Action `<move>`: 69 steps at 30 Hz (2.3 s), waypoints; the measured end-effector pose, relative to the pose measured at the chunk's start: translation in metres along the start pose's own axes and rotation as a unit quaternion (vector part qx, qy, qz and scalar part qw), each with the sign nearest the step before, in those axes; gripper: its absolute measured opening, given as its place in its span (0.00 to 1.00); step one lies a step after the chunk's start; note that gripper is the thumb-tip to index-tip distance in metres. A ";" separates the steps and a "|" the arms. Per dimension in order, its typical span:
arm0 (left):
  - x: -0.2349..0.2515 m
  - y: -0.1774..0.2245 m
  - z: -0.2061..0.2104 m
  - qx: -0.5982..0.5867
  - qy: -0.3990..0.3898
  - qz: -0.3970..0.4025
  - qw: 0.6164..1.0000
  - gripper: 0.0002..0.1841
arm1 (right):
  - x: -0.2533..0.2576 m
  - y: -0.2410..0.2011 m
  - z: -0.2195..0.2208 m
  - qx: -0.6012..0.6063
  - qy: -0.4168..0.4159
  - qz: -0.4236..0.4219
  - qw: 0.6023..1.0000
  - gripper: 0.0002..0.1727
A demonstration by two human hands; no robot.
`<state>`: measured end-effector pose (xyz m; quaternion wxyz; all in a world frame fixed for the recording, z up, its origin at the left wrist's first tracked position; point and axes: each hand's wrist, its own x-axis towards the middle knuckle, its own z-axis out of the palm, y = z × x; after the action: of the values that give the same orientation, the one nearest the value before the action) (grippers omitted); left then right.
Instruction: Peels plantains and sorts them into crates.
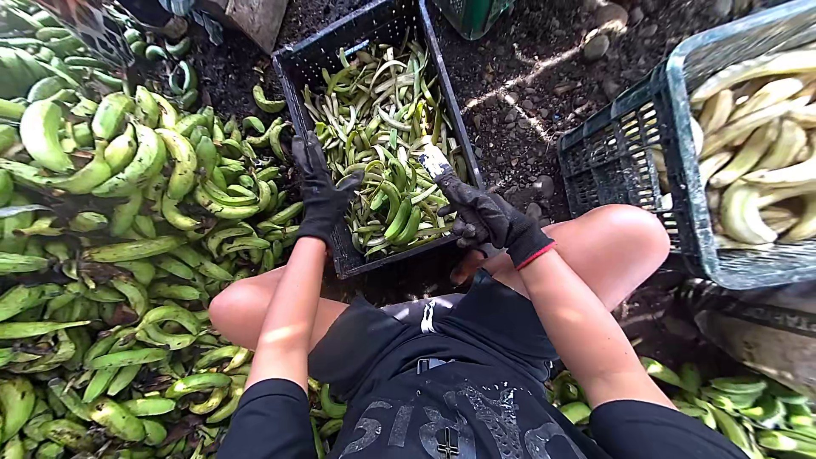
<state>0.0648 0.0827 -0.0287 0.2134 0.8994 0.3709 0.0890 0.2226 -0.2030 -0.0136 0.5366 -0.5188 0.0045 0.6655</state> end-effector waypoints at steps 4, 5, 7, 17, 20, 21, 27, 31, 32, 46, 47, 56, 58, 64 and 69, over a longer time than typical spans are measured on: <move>-0.031 0.018 0.041 0.081 -0.240 -0.086 0.963 0.43 | 0.009 0.013 -0.003 0.016 -0.020 0.021 0.999 0.33; -0.039 0.015 0.060 0.067 -0.311 -0.097 0.943 0.41 | 0.012 0.016 -0.005 0.021 -0.021 0.019 0.999 0.33; -0.055 0.017 0.095 0.034 -0.388 -0.133 0.911 0.43 | 0.013 0.017 -0.005 0.029 -0.010 0.017 0.999 0.33; -0.066 0.018 0.089 -0.234 -0.298 -0.231 0.896 0.31 | 0.015 0.009 0.000 0.012 0.011 -0.009 1.000 0.34; -0.074 0.036 0.031 -0.448 -0.217 -0.191 0.846 0.29 | 0.012 0.006 0.010 -0.012 0.040 -0.071 0.997 0.32; -0.074 0.041 0.013 -0.513 -0.186 -0.164 0.822 0.30 | 0.014 0.006 0.009 -0.012 0.033 -0.096 0.995 0.30; -0.011 0.060 -0.033 -0.719 -0.109 -0.099 0.679 0.25 | 0.019 0.006 0.012 -0.045 0.022 -0.181 0.982 0.41; 0.003 0.054 -0.057 -0.700 -0.167 -0.085 0.689 0.26 | 0.015 0.000 0.023 -0.083 0.057 -0.216 0.971 0.38; 0.001 0.051 -0.063 -0.682 -0.170 -0.080 0.707 0.26 | 0.015 -0.003 0.027 -0.101 0.060 -0.225 0.967 0.38; -0.015 0.037 -0.064 -0.668 -0.029 -0.075 0.740 0.29 | 0.038 -0.028 0.112 -0.593 0.153 -0.322 0.722 0.35; -0.015 0.038 -0.066 -0.665 -0.033 -0.087 0.741 0.30 | 0.034 -0.027 0.114 -0.610 0.162 -0.324 0.704 0.35; -0.040 0.037 -0.044 -0.467 0.023 -0.057 0.882 0.29 | 0.071 -0.059 0.134 -0.550 0.286 -0.200 0.759 0.35; -0.052 0.032 -0.042 -0.427 -0.019 -0.085 0.900 0.31 | 0.083 -0.077 0.128 -0.522 0.322 -0.187 0.768 0.35; -0.031 0.032 -0.056 -0.632 -0.046 -0.098 0.768 0.33 | 0.051 -0.106 0.112 -0.520 0.236 -0.267 0.776 0.37; -0.009 0.036 -0.048 -0.639 0.049 -0.072 0.764 0.32 | 0.014 -0.057 0.123 -0.627 0.179 -0.285 0.702 0.25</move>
<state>0.0661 0.0691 0.0306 0.7260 0.5201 0.3018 0.3337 0.1810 -0.0995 0.0650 0.2407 -0.8215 -0.4658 0.2241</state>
